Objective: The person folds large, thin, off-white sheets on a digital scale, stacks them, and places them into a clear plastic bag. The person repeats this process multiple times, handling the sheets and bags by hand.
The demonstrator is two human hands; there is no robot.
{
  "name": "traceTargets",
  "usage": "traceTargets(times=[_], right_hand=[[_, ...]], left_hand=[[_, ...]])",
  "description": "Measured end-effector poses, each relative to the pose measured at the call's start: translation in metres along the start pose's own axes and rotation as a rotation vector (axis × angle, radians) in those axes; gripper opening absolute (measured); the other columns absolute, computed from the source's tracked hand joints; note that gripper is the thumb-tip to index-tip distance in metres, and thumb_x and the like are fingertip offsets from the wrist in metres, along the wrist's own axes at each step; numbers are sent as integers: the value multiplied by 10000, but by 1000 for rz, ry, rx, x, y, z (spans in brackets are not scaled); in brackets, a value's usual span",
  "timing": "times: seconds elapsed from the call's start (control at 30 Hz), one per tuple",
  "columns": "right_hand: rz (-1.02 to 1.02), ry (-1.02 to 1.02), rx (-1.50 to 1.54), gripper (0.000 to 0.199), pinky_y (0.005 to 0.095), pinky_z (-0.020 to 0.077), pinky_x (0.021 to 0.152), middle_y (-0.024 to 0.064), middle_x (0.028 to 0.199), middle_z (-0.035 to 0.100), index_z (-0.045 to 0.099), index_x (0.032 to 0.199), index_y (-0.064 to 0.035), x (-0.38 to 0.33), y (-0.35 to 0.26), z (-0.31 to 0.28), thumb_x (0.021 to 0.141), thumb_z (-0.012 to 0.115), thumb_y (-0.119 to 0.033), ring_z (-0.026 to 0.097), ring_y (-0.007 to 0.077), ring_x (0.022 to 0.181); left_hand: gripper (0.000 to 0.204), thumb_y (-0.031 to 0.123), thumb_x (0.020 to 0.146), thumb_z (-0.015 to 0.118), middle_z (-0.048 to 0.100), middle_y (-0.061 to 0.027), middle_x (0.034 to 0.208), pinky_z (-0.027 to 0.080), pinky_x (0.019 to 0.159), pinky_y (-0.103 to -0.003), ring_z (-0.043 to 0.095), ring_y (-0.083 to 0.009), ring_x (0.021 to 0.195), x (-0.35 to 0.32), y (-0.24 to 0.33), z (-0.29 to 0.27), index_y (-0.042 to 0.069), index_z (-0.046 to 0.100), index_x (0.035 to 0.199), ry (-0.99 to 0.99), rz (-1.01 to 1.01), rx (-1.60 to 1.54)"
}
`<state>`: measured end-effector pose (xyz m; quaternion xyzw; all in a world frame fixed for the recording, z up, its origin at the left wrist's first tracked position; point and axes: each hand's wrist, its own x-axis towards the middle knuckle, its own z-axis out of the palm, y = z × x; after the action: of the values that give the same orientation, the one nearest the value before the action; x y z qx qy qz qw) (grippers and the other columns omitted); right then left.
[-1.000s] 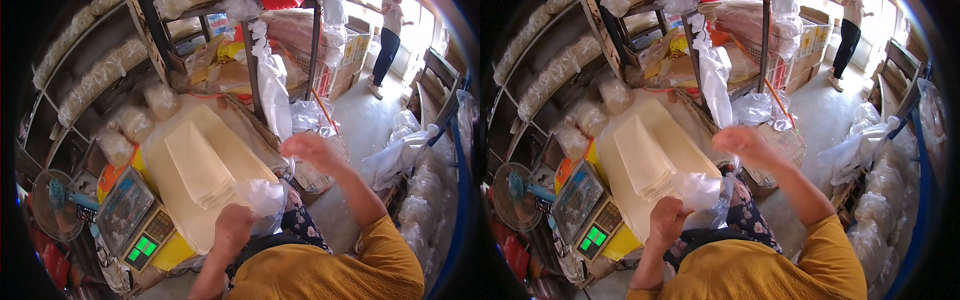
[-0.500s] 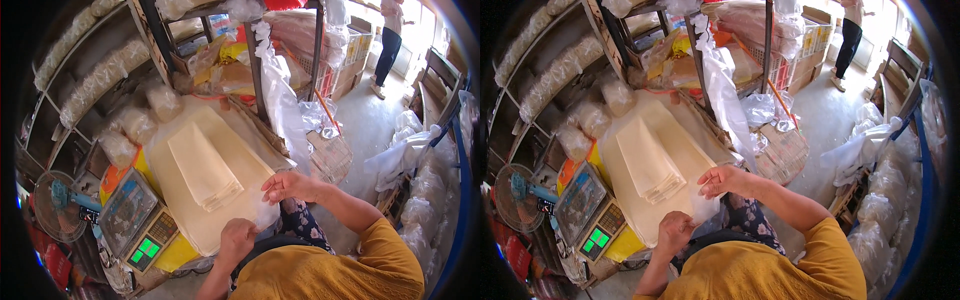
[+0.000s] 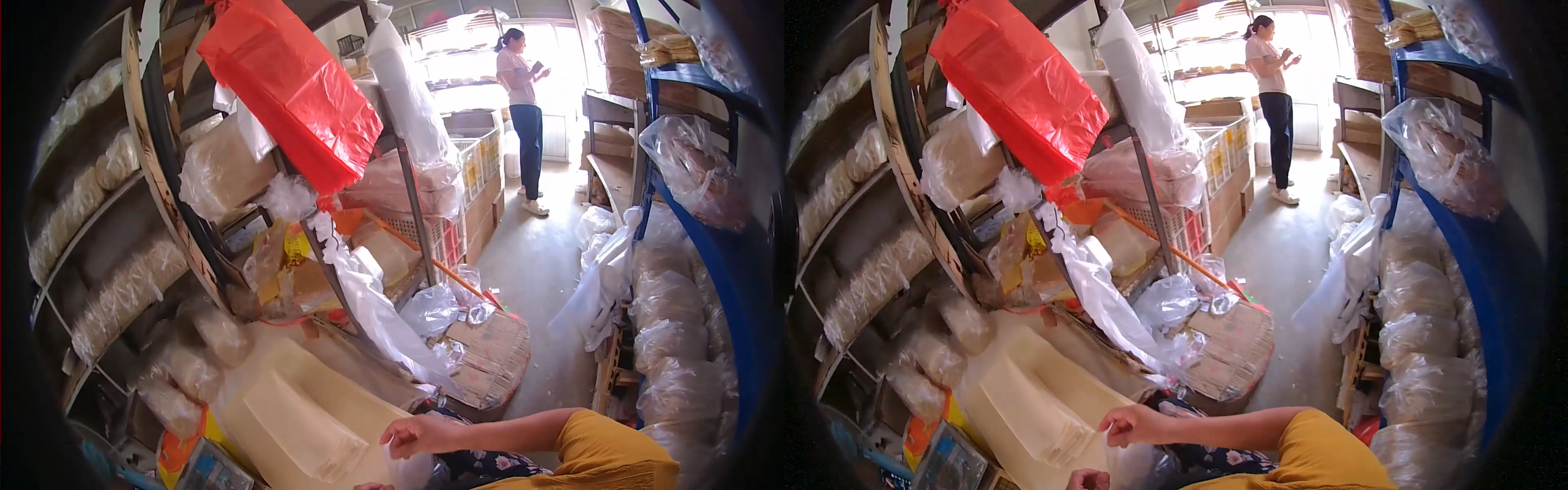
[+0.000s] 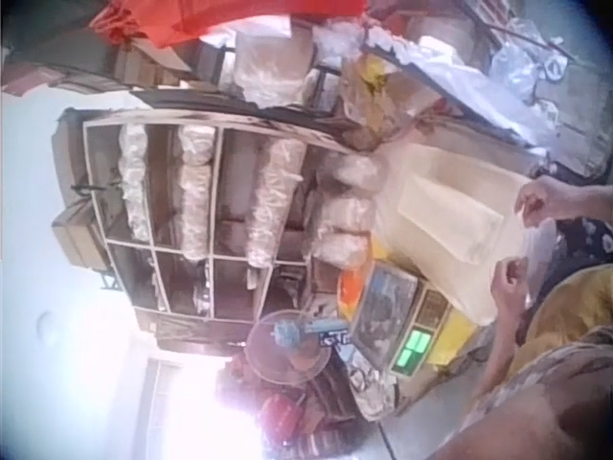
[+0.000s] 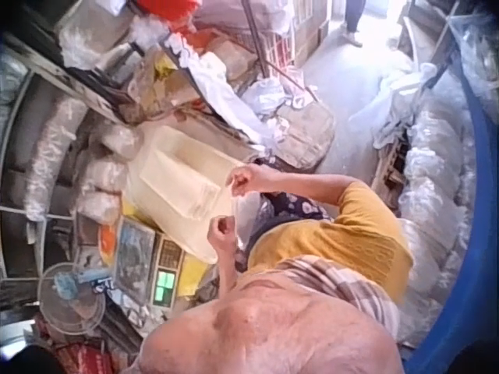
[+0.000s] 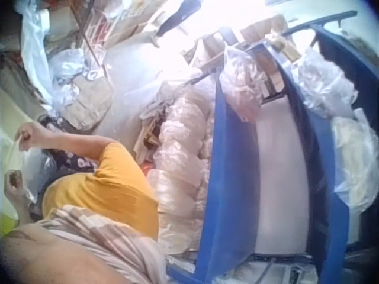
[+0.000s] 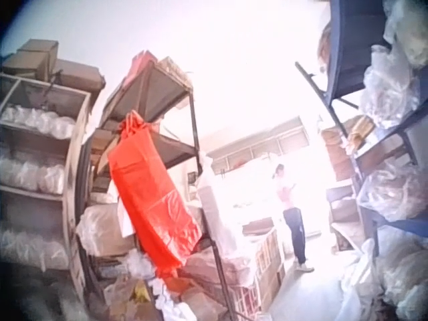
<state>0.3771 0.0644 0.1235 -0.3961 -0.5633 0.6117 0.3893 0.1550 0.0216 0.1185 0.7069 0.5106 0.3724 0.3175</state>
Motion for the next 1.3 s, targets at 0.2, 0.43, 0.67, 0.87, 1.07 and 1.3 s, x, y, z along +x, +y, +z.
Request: traceTargets(times=[0.2, 0.43, 0.67, 0.87, 1.07, 1.3], right_hand=[[-231, -5, -276, 279, 261, 465, 694, 36, 762, 610, 533, 1027, -15, -9, 4, 39, 767, 632, -38, 574, 110, 716], [-95, -144, -263, 304, 251, 472, 729, 8, 755, 582, 555, 1023, -44, -20, 8, 42, 748, 684, -47, 564, 97, 744], [106, -122, 243, 314, 183, 425, 665, -16, 812, 565, 538, 1028, -15, -27, 45, 35, 800, 714, -139, 520, 49, 755], [255, -25, -97, 295, 200, 431, 696, -15, 816, 580, 595, 987, -45, -26, 39, 41, 834, 683, -281, 511, 71, 756], [185, -150, -333, 216, 221, 429, 623, -24, 717, 611, 621, 798, -54, -31, 22, 46, 821, 699, -253, 513, 60, 664], [210, 7, 218, 196, 183, 386, 566, -28, 676, 591, 601, 730, -20, -35, 39, 38, 796, 723, -157, 510, 45, 635]], left_hand=[[311, 286, 926, 513, 633, -70, 715, 446, 546, -232, 577, -131, 579, 9, 6, 11, 6, 610, 829, -349, -479, -693], [246, 237, 883, 562, 629, -76, 746, 471, 626, -253, 598, -152, 662, -4, -19, 12, -4, 607, 866, -372, -559, -851], [167, 155, 884, 567, 628, -70, 720, 460, 604, -246, 573, -132, 633, -18, -13, 14, 2, 611, 833, -330, -377, -742], [167, 143, 899, 554, 637, -56, 740, 491, 616, -248, 595, -118, 655, -12, -6, 6, -3, 605, 836, -224, -155, -469], [144, 132, 874, 583, 632, -68, 795, 496, 658, -252, 580, -120, 698, -17, -16, 11, -9, 607, 858, -317, -459, -711], [101, 103, 846, 568, 619, -59, 784, 499, 677, -269, 599, -152, 724, -16, -28, 5, 7, 599, 856, -304, -440, -731]])
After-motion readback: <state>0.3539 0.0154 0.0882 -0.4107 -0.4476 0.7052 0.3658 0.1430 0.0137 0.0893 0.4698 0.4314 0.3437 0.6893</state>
